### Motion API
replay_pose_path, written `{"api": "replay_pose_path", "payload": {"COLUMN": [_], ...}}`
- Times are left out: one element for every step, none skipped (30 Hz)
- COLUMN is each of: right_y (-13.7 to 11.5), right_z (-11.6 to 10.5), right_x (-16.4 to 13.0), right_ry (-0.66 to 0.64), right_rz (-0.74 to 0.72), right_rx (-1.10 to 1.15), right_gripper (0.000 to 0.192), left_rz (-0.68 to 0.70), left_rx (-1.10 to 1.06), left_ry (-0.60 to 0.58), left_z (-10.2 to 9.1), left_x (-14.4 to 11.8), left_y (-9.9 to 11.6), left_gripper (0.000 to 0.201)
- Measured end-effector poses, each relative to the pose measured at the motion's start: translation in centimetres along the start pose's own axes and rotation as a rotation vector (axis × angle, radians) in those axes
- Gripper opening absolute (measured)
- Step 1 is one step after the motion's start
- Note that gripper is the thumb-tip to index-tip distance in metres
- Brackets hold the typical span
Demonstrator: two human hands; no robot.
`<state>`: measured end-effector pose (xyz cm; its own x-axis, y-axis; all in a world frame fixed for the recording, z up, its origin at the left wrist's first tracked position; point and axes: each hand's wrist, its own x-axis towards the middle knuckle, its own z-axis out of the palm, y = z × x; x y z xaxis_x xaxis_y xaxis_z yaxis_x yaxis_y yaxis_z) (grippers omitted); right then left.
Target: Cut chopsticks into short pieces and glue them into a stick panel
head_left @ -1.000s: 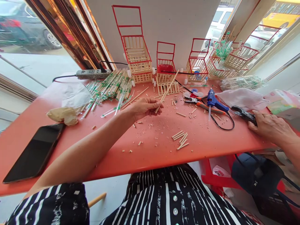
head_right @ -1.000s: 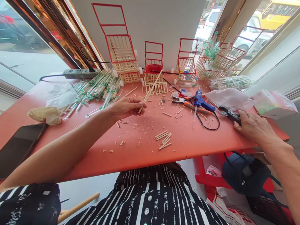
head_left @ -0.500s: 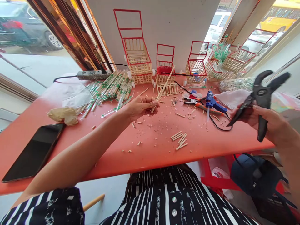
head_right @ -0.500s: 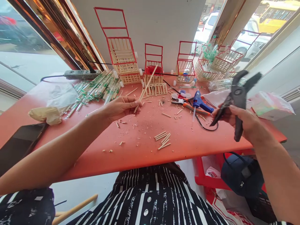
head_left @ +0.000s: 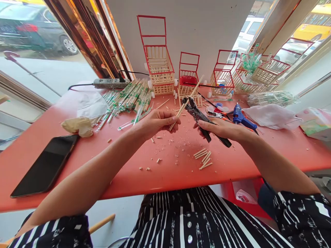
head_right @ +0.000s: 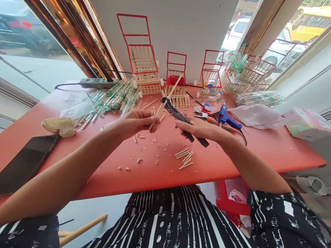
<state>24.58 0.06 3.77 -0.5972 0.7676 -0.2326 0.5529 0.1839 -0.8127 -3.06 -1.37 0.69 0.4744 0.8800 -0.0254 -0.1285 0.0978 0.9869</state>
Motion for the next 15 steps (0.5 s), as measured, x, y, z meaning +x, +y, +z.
{"api": "replay_pose_path", "payload": {"right_y": [0.11, 0.19, 0.24, 0.28, 0.3, 0.32, 0.34, 0.36, 0.4, 0.44, 0.51, 0.58, 0.65, 0.72, 0.79], "right_z": [-0.08, -0.13, -0.15, -0.13, -0.09, -0.03, 0.03, 0.09, 0.14, 0.18, 0.21, 0.23, 0.26, 0.28, 0.32], "right_x": [0.07, 0.09, 0.09, 0.09, 0.08, 0.07, 0.05, 0.04, 0.01, -0.01, -0.04, -0.08, -0.11, -0.14, -0.17], "right_ry": [-0.002, -0.003, -0.003, -0.002, -0.004, -0.005, -0.008, -0.01, -0.011, -0.009, -0.002, 0.004, 0.011, 0.017, 0.024], "right_rz": [-0.007, -0.011, -0.014, -0.018, -0.02, -0.022, -0.021, -0.02, -0.017, -0.014, -0.012, -0.01, -0.007, -0.004, -0.002], "right_rx": [0.004, 0.005, 0.005, 0.005, 0.007, 0.008, 0.007, 0.001, -0.01, -0.022, -0.032, -0.04, -0.045, -0.046, -0.045], "right_gripper": [0.065, 0.064, 0.064, 0.064, 0.064, 0.064, 0.064, 0.064, 0.064, 0.065, 0.066, 0.067, 0.068, 0.068, 0.069], "left_rz": [-0.006, -0.011, -0.014, -0.012, -0.009, -0.005, 0.0, 0.005, 0.01, 0.015, 0.02, 0.025, 0.029, 0.031, 0.032], "left_rx": [0.008, 0.015, 0.022, 0.03, 0.039, 0.054, 0.073, 0.097, 0.123, 0.15, 0.178, 0.204, 0.228, 0.248, 0.264], "left_ry": [0.0, -0.001, -0.001, 0.0, 0.003, 0.009, 0.017, 0.027, 0.037, 0.045, 0.049, 0.051, 0.053, 0.054, 0.056], "left_z": [-0.12, -0.22, -0.28, -0.31, -0.29, -0.23, -0.15, -0.04, 0.08, 0.19, 0.29, 0.38, 0.46, 0.53, 0.6], "left_x": [0.04, 0.09, 0.13, 0.16, 0.18, 0.19, 0.19, 0.17, 0.15, 0.12, 0.08, 0.05, 0.02, 0.0, -0.01], "left_y": [-0.15, -0.3, -0.43, -0.54, -0.62, -0.67, -0.69, -0.7, -0.69, -0.68, -0.67, -0.65, -0.63, -0.61, -0.59], "left_gripper": [0.04, 0.041, 0.041, 0.041, 0.042, 0.041, 0.04, 0.039, 0.038, 0.036, 0.035, 0.034, 0.033, 0.032, 0.031]}}
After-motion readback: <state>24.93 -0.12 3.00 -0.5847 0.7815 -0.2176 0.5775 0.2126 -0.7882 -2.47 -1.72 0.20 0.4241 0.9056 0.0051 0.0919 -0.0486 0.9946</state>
